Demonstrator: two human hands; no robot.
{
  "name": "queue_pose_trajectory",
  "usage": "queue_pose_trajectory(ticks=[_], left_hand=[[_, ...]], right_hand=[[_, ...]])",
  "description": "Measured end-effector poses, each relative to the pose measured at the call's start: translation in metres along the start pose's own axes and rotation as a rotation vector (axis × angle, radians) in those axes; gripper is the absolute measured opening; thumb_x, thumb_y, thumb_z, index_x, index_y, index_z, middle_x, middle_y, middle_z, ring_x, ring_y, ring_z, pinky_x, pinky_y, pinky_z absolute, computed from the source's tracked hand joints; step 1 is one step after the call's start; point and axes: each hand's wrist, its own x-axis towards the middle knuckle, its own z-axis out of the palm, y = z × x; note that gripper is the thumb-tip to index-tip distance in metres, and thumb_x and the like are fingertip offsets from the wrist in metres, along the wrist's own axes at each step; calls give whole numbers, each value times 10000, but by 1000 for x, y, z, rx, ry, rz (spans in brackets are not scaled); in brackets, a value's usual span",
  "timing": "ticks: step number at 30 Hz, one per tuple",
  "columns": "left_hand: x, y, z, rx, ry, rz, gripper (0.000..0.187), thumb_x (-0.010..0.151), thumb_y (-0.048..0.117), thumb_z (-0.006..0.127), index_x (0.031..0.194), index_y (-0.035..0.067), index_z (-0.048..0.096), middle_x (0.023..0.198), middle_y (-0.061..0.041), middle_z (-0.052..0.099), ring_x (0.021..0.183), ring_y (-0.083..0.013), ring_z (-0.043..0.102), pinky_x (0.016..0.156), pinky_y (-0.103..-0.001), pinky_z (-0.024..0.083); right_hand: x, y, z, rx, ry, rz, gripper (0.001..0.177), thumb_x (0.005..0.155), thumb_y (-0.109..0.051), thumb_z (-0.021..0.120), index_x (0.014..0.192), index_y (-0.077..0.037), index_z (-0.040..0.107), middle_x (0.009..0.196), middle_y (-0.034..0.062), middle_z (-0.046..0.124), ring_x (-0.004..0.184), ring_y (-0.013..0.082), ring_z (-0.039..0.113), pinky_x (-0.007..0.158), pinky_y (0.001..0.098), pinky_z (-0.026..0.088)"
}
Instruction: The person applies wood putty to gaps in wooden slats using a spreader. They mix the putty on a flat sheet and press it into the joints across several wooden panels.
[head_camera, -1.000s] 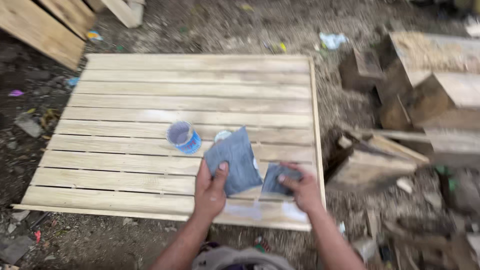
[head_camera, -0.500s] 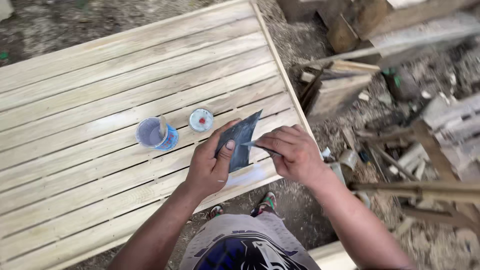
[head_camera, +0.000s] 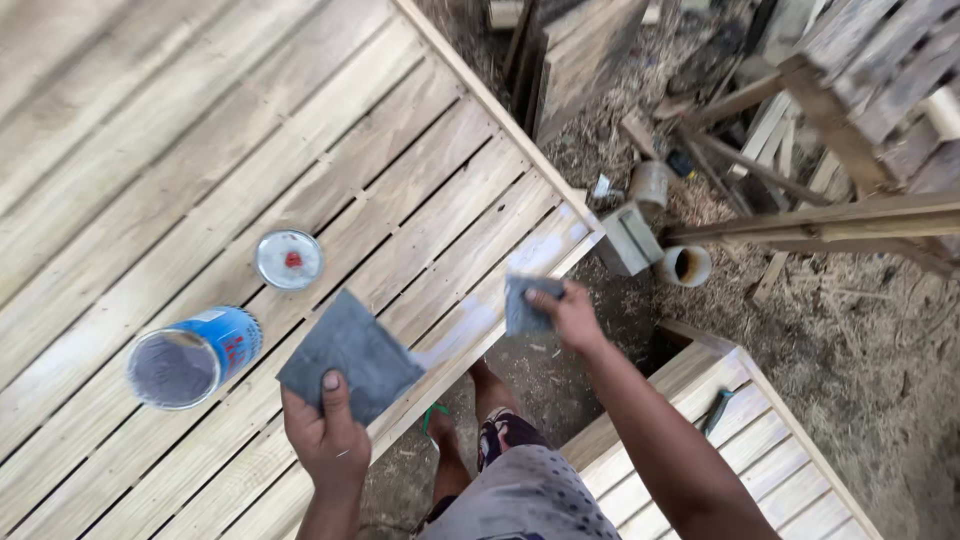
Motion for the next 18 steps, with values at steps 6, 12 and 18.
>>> queue_pose_trajectory(ticks=[6,12,18], left_hand=[[3,-146,-25,173,165,-481,402,1070,212,531,1368,-58,526,1218,-123,642,1064,-171,599,920,-333,493],[-26,-222,-24,195,245,-703,412,1039,190,511,1376,-47,519,1243,-133,667,1113,-200,645,953,-352,514],[-48,-233,-23,302,209,-789,376,1078,150,542,1367,-89,564,1205,-177,684,1069,-215,621,927,-382,507]], right_hand=[[221,81,-32,-866,234,-317,227,946,-149,721,1163,-184,776,1028,48,783,905,221,723,797,425,578],[316,132,-52,-1436,154,-870,322,875,-50,739,1139,-231,773,1251,-72,724,1222,152,601,1080,535,300],[299,169,-61,-1403,98,-895,391,823,-4,708,1173,-170,764,1302,-12,691,1277,229,573,1043,544,301]])
